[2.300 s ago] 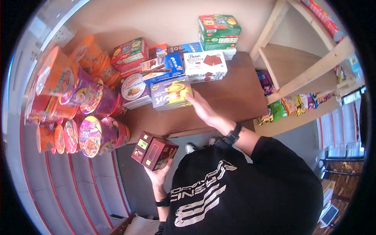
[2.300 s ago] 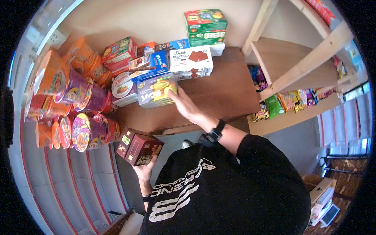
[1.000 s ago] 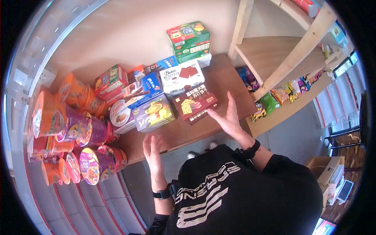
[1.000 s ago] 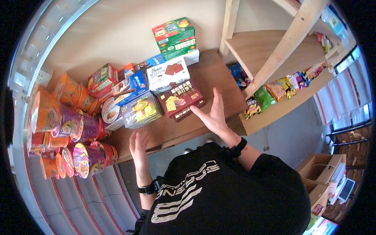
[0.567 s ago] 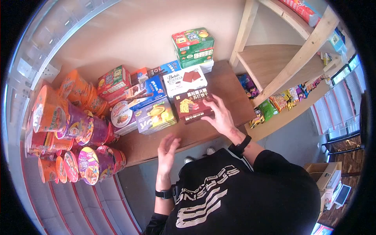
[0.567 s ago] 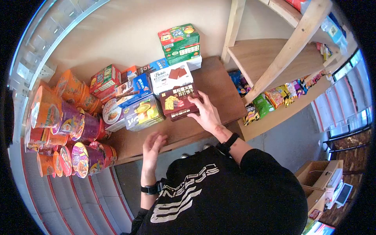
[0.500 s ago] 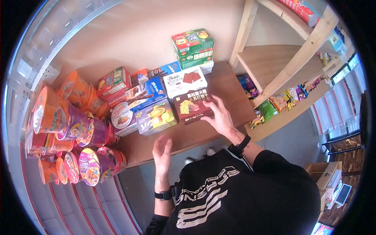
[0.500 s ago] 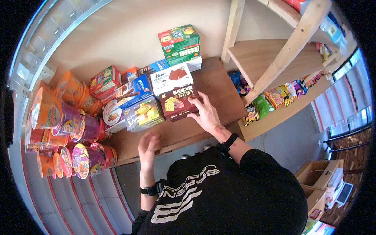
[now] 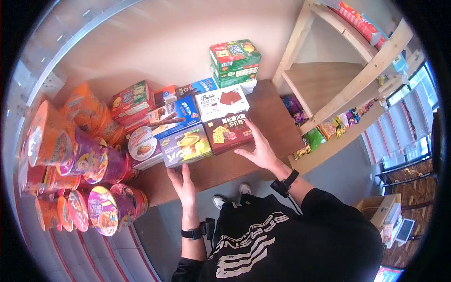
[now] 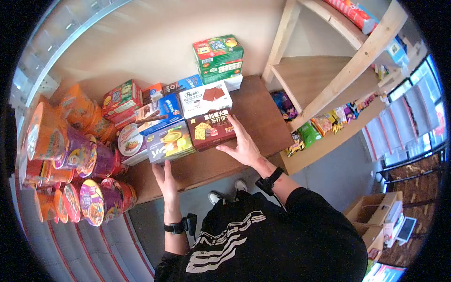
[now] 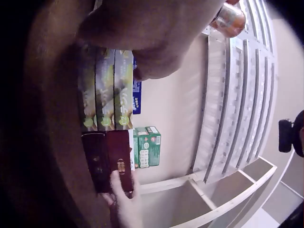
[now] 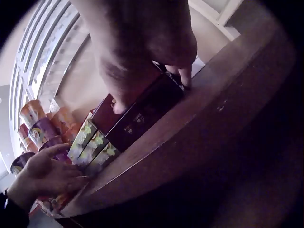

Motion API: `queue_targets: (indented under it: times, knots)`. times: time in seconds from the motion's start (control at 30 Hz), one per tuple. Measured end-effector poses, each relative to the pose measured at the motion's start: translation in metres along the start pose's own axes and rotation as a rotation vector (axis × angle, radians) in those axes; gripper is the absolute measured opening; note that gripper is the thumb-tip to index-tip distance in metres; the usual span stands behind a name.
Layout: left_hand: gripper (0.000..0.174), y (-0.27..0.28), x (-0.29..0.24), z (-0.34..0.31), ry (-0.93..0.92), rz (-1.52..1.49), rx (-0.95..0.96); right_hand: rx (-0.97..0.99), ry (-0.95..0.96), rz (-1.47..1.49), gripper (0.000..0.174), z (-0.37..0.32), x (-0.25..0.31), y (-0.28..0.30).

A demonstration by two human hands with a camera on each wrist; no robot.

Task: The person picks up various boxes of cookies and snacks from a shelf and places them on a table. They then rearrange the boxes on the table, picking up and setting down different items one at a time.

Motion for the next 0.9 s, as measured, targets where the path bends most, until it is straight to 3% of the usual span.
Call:
queue_targets:
  times: [0.07,0.17,0.3,0.43,0.5,0.53,0.6,0.67,0.7,0.8,0.87,0.9]
  knots:
    - [0.061,-0.003,0.006,0.002,-0.022,-0.037,0.033,0.022,-0.021,0.075,0.080,-0.002,-0.002,0.002]
    - [0.055,-0.007,0.004,-0.005,-0.047,0.061,-0.064,0.051,-0.155,0.100,0.073,0.002,-0.004,-0.001]
    - [0.053,-0.002,0.014,0.000,-0.074,0.038,-0.033,0.019,-0.157,0.138,0.065,0.003,-0.003,-0.003]
    - [0.060,0.007,0.026,0.004,-0.122,0.158,-0.007,0.127,-0.172,0.298,0.072,0.005,-0.006,0.010]
    - [0.060,0.013,0.033,0.002,-0.182,0.179,0.027,0.085,-0.169,0.343,0.072,-0.003,-0.003,0.021]
    - [0.060,0.015,0.037,-0.004,-0.219,0.275,-0.062,0.012,-0.101,0.215,0.072,-0.011,-0.004,0.027]
    - [0.056,0.016,0.038,-0.024,-0.239,0.314,-0.171,-0.118,0.004,0.033,0.067,-0.035,-0.017,0.042]
    - [0.046,0.007,0.022,-0.062,-0.235,0.289,-0.230,-0.063,-0.179,0.358,0.045,-0.069,0.001,0.081]
    - [0.041,0.002,0.022,-0.079,-0.252,0.314,-0.278,-0.103,-0.129,0.438,0.038,-0.093,-0.016,0.086]
    - [0.029,-0.021,0.041,-0.118,-0.344,0.285,-0.188,-0.024,-0.253,0.344,0.029,-0.178,-0.027,0.141]
    - [0.020,-0.051,0.044,-0.150,-0.082,0.266,-0.064,-0.025,-0.382,0.242,0.031,-0.242,-0.060,0.166]
    - [0.020,-0.068,0.050,-0.160,-0.082,0.262,-0.045,0.015,-0.483,0.127,0.034,-0.278,-0.081,0.178]
Point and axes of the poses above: each hand's wrist, its own z-axis towards the middle knuckle, its own y-axis out of the back of the hand, x = y × z, the point moved 1 cm from there along z, towards the middle knuckle, and after that the axes turned 9 degrees about z, right-handed, at the moved point
